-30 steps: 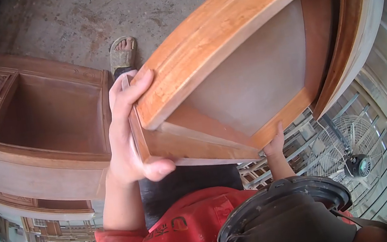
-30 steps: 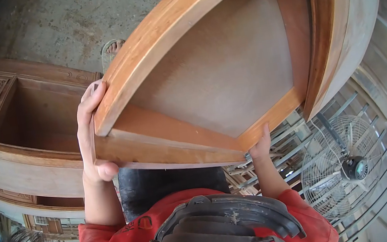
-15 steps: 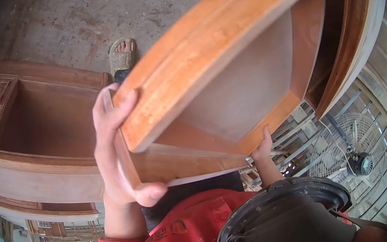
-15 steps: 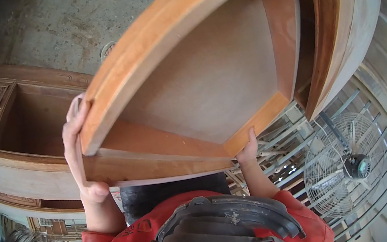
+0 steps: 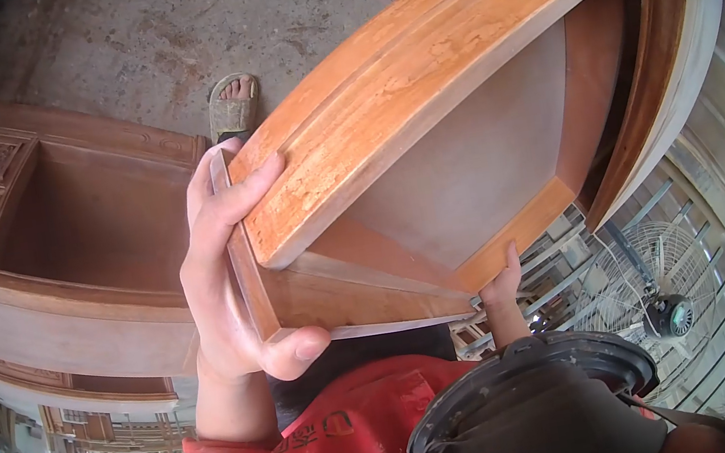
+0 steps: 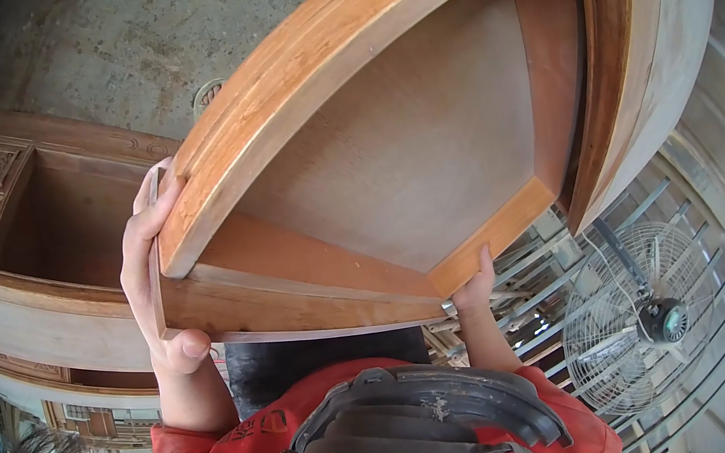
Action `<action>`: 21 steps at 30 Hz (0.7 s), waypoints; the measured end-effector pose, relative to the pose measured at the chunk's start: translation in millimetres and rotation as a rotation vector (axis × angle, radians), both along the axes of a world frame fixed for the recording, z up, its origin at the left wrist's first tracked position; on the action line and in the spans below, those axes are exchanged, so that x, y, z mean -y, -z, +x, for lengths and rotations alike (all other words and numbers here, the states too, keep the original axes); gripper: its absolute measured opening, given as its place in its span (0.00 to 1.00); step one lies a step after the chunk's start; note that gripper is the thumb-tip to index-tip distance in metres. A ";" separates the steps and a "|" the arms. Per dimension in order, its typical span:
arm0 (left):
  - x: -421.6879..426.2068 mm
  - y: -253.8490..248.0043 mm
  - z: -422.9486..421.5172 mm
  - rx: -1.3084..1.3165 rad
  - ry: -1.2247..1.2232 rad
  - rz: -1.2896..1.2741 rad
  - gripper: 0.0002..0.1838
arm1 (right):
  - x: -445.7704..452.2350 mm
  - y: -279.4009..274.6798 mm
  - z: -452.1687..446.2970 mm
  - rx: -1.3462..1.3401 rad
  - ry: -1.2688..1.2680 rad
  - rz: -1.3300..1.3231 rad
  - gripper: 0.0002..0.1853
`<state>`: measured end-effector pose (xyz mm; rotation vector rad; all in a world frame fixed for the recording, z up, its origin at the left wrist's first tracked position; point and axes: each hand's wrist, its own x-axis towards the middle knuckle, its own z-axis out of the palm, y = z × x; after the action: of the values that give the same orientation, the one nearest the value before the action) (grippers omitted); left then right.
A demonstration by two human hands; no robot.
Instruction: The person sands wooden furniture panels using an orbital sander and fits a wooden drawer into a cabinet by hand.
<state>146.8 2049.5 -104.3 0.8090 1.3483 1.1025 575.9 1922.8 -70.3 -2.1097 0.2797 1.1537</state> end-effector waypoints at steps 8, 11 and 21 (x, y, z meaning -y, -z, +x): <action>-8.2 1.2 3.6 -0.024 0.030 -0.017 0.56 | 6.2 1.9 21.7 -0.003 -0.044 0.012 0.27; -28.5 -4.3 13.1 0.007 -0.039 -0.148 0.57 | 1.3 4.3 15.4 -0.002 -0.120 0.033 0.28; -30.4 -14.7 6.3 0.244 -0.176 -0.437 0.38 | 24.3 18.5 20.9 -0.025 0.075 0.111 0.35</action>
<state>153.0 2079.9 -89.6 0.2326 1.3995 0.9540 596.8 1898.4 -88.8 -1.9728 0.2970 1.1269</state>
